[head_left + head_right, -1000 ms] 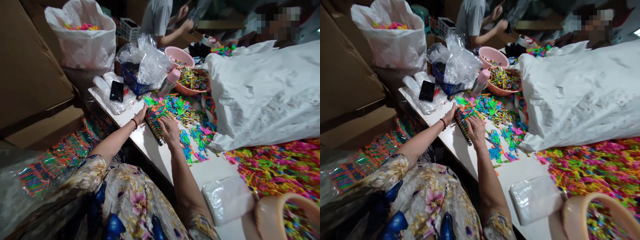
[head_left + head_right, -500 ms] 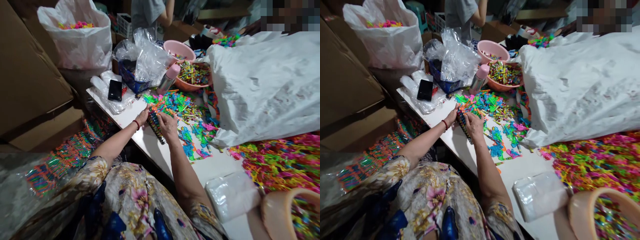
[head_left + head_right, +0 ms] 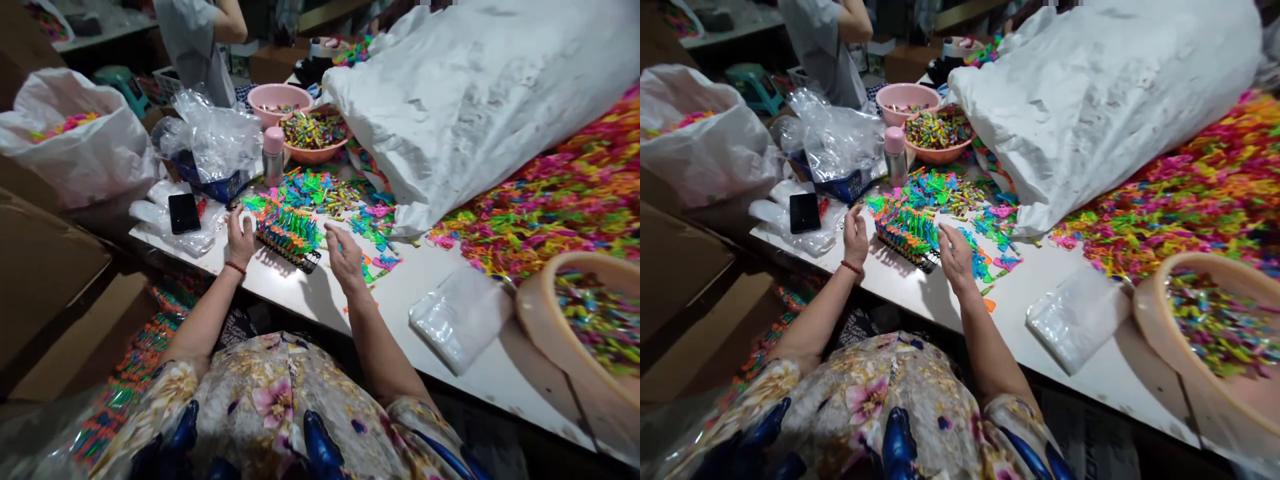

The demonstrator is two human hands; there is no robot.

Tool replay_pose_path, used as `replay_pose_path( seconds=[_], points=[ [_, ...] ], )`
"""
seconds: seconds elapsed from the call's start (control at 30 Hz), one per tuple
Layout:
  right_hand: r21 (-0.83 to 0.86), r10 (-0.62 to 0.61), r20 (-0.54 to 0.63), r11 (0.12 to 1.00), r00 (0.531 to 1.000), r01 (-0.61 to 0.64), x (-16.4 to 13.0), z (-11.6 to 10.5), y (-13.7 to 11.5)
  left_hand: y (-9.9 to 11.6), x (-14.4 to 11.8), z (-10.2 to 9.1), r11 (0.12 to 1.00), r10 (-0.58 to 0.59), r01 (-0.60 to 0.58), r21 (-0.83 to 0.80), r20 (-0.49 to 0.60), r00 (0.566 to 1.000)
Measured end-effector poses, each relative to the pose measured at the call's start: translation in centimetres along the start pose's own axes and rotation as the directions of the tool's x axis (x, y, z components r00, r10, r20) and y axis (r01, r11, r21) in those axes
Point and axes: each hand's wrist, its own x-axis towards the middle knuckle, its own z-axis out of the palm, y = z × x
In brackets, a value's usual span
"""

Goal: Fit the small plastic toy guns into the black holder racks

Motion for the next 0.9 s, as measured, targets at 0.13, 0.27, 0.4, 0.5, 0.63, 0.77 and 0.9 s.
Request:
replay_pose_path(
  seconds=[0.13, 0.27, 0.4, 0.5, 0.63, 0.77, 0.9],
  points=[
    [-0.065, 0.067, 0.003, 0.996, 0.998, -0.067, -2.7, 0.7, 2.8, 4.7, -1.8, 0.4, 0.775, 0.461, -0.543, 0.325, 0.298, 0.836],
    [-0.032, 0.071, 0.01, 0.997, 0.997, -0.07, -2.6, 2.7, 3.5, 7.2, -3.4, 3.2, 0.628, 0.408, -0.656, 0.418, 0.542, 0.735],
    [0.056, 0.108, 0.078, 0.992, 0.991, -0.112, -1.5, 3.9, 3.7, 6.7, -4.3, 5.4, 0.645, 0.277, -0.568, 0.511, 0.535, 0.798],
    [0.165, 0.205, 0.088, 0.962, 0.975, -0.218, -0.6, 4.1, 4.4, 6.4, -4.2, 5.3, 0.668, 0.262, -0.549, 0.502, 0.532, 0.805],
    [0.339, 0.351, 0.079, 0.871, 0.933, -0.356, 1.2, 4.1, 5.6, 6.8, -0.6, 3.8, 0.77, 0.336, -0.517, 0.374, 0.452, 0.826],
    [0.372, 0.394, 0.135, 0.83, 0.909, -0.415, 2.6, 5.0, 5.3, 6.6, 6.2, 2.8, 0.914, 0.21, -0.298, 0.274, 0.308, 0.928],
    [0.323, 0.387, 0.231, 0.835, 0.893, -0.446, 2.6, 6.2, 3.8, 5.1, 10.3, 3.1, 0.963, -0.269, 0.247, 0.106, 0.364, 0.892]
  ],
)
